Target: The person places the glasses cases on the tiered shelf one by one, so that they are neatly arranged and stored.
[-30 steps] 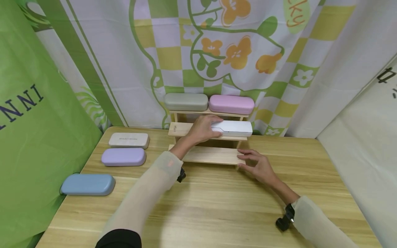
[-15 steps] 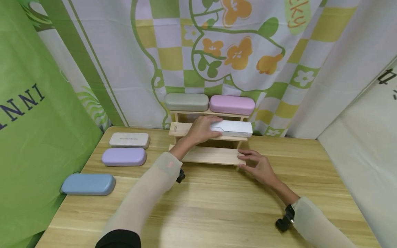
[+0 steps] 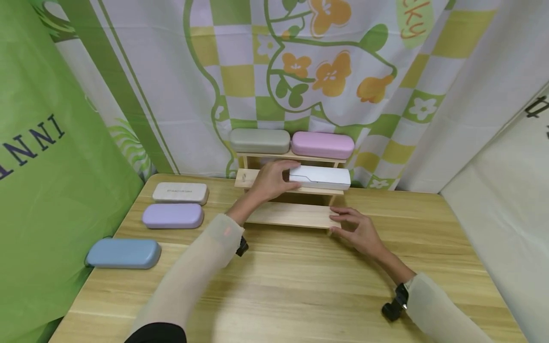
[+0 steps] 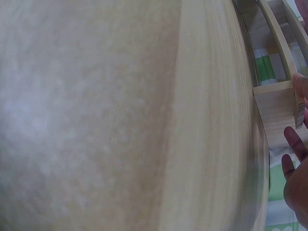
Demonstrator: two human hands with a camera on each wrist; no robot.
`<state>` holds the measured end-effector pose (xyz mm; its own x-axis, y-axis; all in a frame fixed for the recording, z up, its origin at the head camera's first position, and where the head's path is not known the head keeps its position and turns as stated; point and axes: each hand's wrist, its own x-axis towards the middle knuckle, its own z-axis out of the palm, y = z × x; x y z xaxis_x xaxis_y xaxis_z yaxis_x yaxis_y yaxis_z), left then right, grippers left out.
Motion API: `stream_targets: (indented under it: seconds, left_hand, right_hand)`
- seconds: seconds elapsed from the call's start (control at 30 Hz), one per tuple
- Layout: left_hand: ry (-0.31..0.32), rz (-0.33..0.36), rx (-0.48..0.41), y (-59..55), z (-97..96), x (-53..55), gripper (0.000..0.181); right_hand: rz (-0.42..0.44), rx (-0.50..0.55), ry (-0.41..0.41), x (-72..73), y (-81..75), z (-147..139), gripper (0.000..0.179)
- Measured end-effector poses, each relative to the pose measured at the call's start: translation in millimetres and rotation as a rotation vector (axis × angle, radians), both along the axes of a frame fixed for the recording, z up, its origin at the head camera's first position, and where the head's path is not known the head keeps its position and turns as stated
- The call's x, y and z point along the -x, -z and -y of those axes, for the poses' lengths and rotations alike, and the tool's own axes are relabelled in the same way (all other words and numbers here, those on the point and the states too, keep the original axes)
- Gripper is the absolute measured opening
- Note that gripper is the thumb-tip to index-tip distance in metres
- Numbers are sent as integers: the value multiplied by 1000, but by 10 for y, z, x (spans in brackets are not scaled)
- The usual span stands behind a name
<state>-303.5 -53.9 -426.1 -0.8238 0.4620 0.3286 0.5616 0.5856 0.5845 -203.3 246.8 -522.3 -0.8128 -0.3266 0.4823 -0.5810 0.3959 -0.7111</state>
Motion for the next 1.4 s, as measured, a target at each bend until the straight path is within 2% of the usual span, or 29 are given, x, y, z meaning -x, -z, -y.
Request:
stream_targets:
  seconds: [0.2,0.43,0.7,0.87,1.03,1.4]
  left_hand:
    - [-8,23,-3,-33,79,-68,63]
    - [-7,-12,13,-97,196,-155,64]
    - [-3,19,-11,-168,349,-282,66]
    - [-2,-10,53,-181,410,-365,68]
    - [18,-67,115,-178,487,-449,71]
    - [114,-93,109,-221,667,-649,66]
  right_hand:
    - [-16,3,-13,-3,12,-6,35]
    - [-12,16,-15,9,42,-19,36]
    - [-2,30,-15,-19,38,-9,34]
    - [0,26,-12,-13,44,-22,34]
    - [-5,20,-14,-5,46,-28,34]
    - [-14,18,-16,16,41,-15,34]
